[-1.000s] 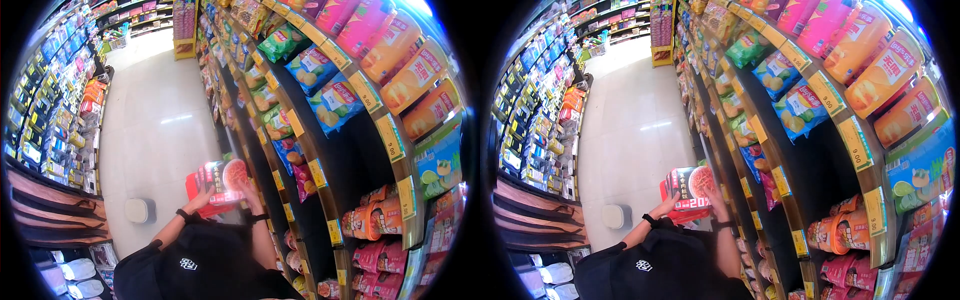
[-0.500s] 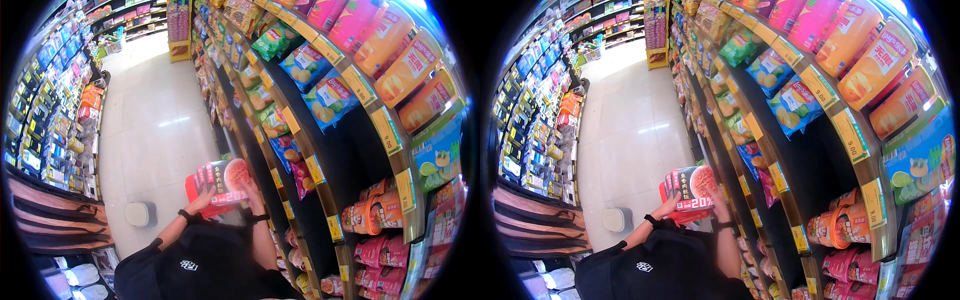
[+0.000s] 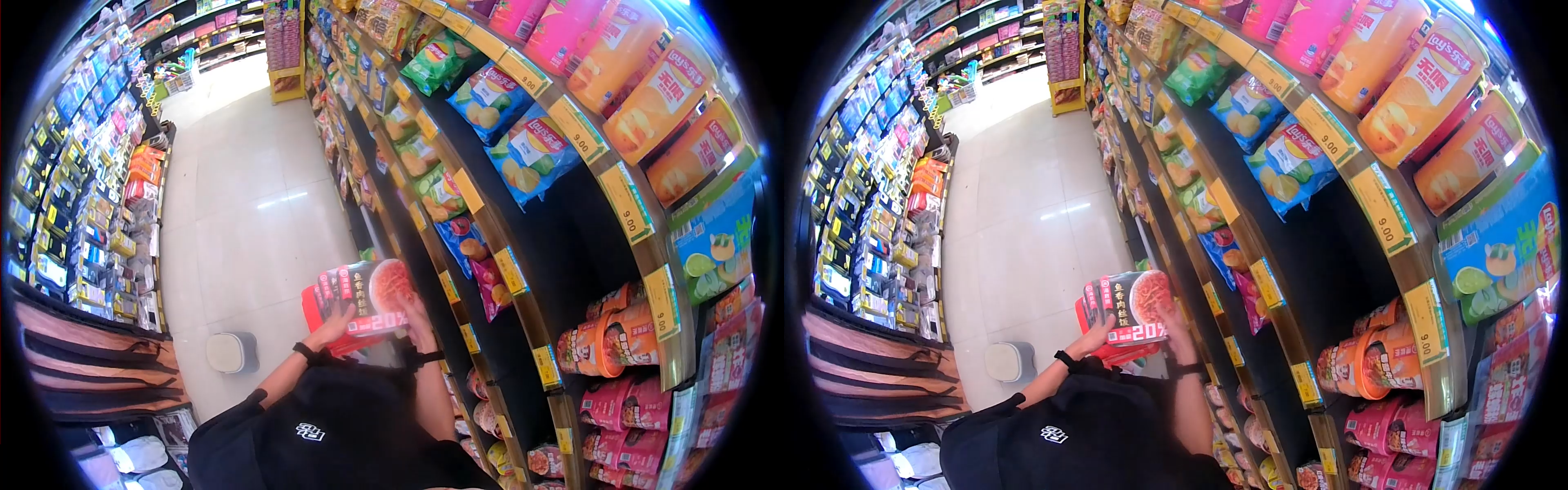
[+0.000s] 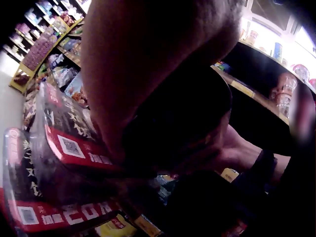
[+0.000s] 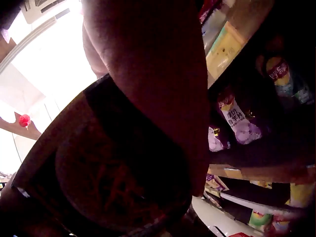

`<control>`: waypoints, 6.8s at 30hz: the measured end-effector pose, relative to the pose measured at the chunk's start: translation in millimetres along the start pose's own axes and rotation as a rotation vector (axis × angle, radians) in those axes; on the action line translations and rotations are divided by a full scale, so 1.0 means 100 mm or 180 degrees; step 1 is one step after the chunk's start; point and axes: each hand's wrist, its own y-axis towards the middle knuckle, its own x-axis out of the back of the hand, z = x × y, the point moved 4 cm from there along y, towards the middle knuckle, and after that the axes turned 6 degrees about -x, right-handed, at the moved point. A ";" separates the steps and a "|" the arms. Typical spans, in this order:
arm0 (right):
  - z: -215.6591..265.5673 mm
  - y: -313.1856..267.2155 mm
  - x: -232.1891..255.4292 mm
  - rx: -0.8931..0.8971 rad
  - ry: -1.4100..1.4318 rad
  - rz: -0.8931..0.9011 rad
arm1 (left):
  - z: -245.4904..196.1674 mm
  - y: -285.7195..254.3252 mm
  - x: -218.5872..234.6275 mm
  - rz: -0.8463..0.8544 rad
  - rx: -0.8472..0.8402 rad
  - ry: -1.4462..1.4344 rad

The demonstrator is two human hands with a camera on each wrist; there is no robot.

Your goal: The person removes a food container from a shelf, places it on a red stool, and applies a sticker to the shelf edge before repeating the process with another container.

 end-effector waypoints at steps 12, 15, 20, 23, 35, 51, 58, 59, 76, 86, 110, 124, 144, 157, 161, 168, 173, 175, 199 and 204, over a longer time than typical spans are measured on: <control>-0.14 -0.10 0.51 0.0383 -0.0565 -0.0413 | -0.11 -0.05 -0.23 0.0500 -0.0152 -0.0015; 0.03 -0.38 0.46 0.0571 -0.0412 -0.0419 | -0.53 -0.18 -0.37 0.0520 -0.0164 -0.0065; 0.16 -0.79 0.60 0.0574 -0.0379 -0.0555 | -0.89 -0.24 -0.64 0.0871 0.0177 -0.0474; 0.18 -1.03 0.73 0.0624 -0.0162 -0.0566 | -0.97 -0.23 -0.82 0.1009 -0.0141 -0.0415; 0.20 -2.04 1.50 0.0983 0.0121 -0.1118 | -1.48 -0.14 -1.83 0.1921 -0.0479 -0.0683; -0.20 -3.41 2.40 0.1010 0.0475 -0.2761 | -1.54 0.05 -3.55 0.3493 -0.0714 0.0629; -0.61 -3.81 3.07 0.0719 -0.1076 -0.3669 | -1.34 0.09 -4.13 0.4235 -0.0315 0.1322; -0.62 -3.83 3.12 0.0738 -0.1272 -0.3741 | -1.25 0.14 -4.18 0.4190 -0.0493 0.1356; -0.77 -3.44 3.71 0.0855 -0.2540 -0.3970 | -1.00 0.37 -4.75 0.2967 -0.2249 0.2848; -0.88 -3.48 3.74 0.0779 -0.2523 -0.3730 | -0.97 0.28 -4.78 0.2492 -0.2710 0.2963; 0.30 -2.46 1.14 0.2338 -0.1907 -0.1965 | -1.27 -0.19 -1.61 -0.0536 -0.1391 0.1551; -0.30 -0.68 0.32 0.1430 -0.1958 -0.0554 | -0.10 -0.20 -0.08 -0.1110 -0.0576 0.2947; -1.12 0.72 0.24 0.1916 -0.2993 -0.0342 | 0.27 0.08 0.39 -0.0108 0.0223 -0.0763; -0.78 0.51 0.43 0.1618 -0.2342 -0.1006 | -0.01 0.10 0.19 0.0787 0.0679 -0.0496; -0.49 0.25 0.51 0.1148 -0.1817 -0.0771 | -0.41 0.07 -0.01 0.0425 0.0280 -0.0807; 0.20 -1.00 0.60 0.1281 -0.1751 -0.1312 | -1.28 0.09 -0.52 0.1432 0.0708 0.0004; 0.26 -1.72 0.93 0.1252 -0.1847 -0.2187 | -0.97 0.23 -1.00 0.2091 0.0339 0.0429; 0.27 -1.94 1.06 0.1364 -0.1699 -0.2435 | -1.10 0.19 -1.29 0.2338 0.0320 -0.0178; 0.08 -3.97 2.26 0.1404 -0.1578 -0.4530 | -1.89 -0.24 -4.14 0.4390 0.0903 0.0438; -0.13 -3.97 2.61 0.1906 -0.2515 -0.4545 | -0.78 -0.01 -4.57 0.4738 0.0516 0.0061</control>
